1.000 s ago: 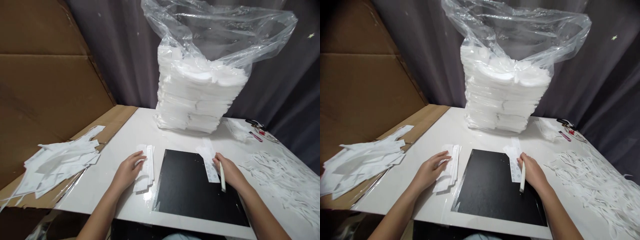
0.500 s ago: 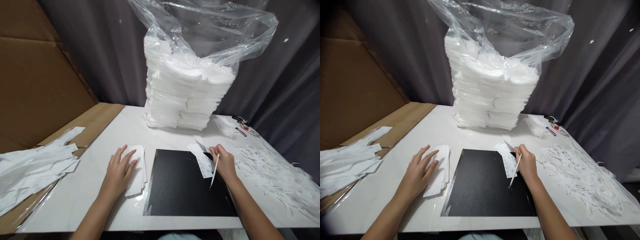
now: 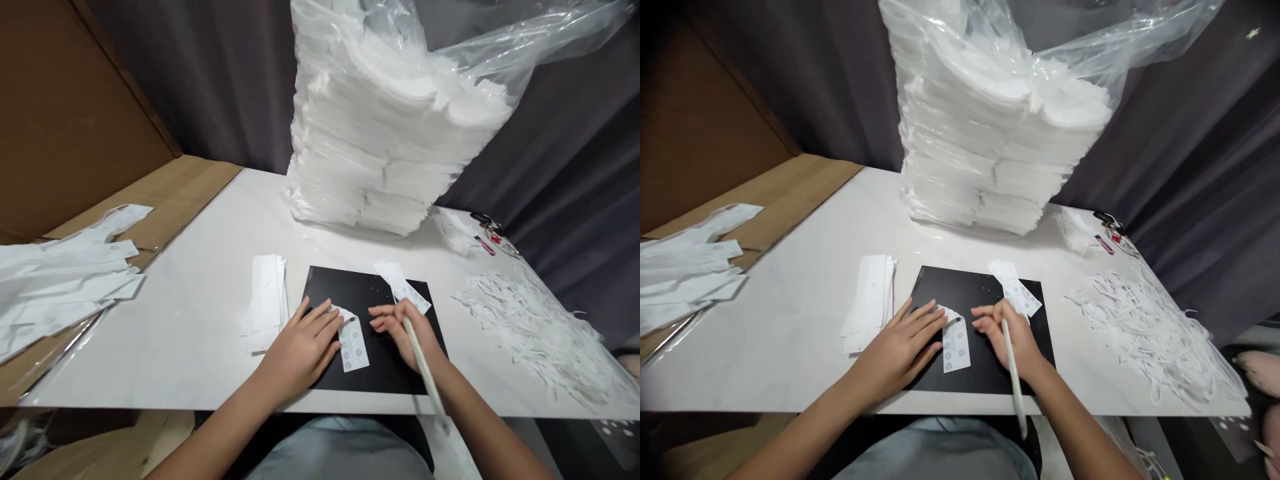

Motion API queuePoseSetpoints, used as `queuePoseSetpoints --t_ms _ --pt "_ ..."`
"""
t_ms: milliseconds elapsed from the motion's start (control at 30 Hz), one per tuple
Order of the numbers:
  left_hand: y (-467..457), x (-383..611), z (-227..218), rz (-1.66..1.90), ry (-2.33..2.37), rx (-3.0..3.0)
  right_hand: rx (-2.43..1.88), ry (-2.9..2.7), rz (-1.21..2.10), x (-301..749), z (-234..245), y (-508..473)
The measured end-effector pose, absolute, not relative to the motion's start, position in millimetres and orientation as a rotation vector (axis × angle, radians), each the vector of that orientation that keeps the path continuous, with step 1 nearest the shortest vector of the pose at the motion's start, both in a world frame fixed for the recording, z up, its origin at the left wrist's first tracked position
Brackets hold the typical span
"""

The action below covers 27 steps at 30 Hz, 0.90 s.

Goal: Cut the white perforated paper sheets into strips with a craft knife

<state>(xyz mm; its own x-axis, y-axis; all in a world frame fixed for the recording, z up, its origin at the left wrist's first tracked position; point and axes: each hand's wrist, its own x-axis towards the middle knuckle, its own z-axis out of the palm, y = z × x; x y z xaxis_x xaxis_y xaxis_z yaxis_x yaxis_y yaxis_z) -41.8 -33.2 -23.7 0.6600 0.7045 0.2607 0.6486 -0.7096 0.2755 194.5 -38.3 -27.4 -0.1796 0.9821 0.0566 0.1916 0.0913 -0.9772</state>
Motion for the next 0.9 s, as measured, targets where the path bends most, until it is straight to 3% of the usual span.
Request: queuePoseSetpoints --t_ms 133,267,467,600,700,833,900 --pt "-29 -39 -26 0.525 1.176 2.716 -1.268 -1.327 1.278 195 -28 -6" --pt "-29 -39 -26 0.533 1.181 2.706 -1.335 -1.478 0.836 186 -35 9" --pt "-16 -41 -14 0.517 1.348 2.697 -1.229 -1.438 1.006 186 -45 4" --pt "-2 -35 23 0.954 1.554 2.621 -1.216 -1.354 0.968 190 -45 4" --pt "-5 -33 47 1.199 1.361 2.598 -1.211 -1.306 1.041 190 -46 3" --pt "-19 -42 46 0.610 0.891 2.531 -1.257 -1.316 1.056 188 -45 1" --pt "-22 -49 37 0.417 0.878 2.439 -1.269 -1.319 1.063 188 -44 0"
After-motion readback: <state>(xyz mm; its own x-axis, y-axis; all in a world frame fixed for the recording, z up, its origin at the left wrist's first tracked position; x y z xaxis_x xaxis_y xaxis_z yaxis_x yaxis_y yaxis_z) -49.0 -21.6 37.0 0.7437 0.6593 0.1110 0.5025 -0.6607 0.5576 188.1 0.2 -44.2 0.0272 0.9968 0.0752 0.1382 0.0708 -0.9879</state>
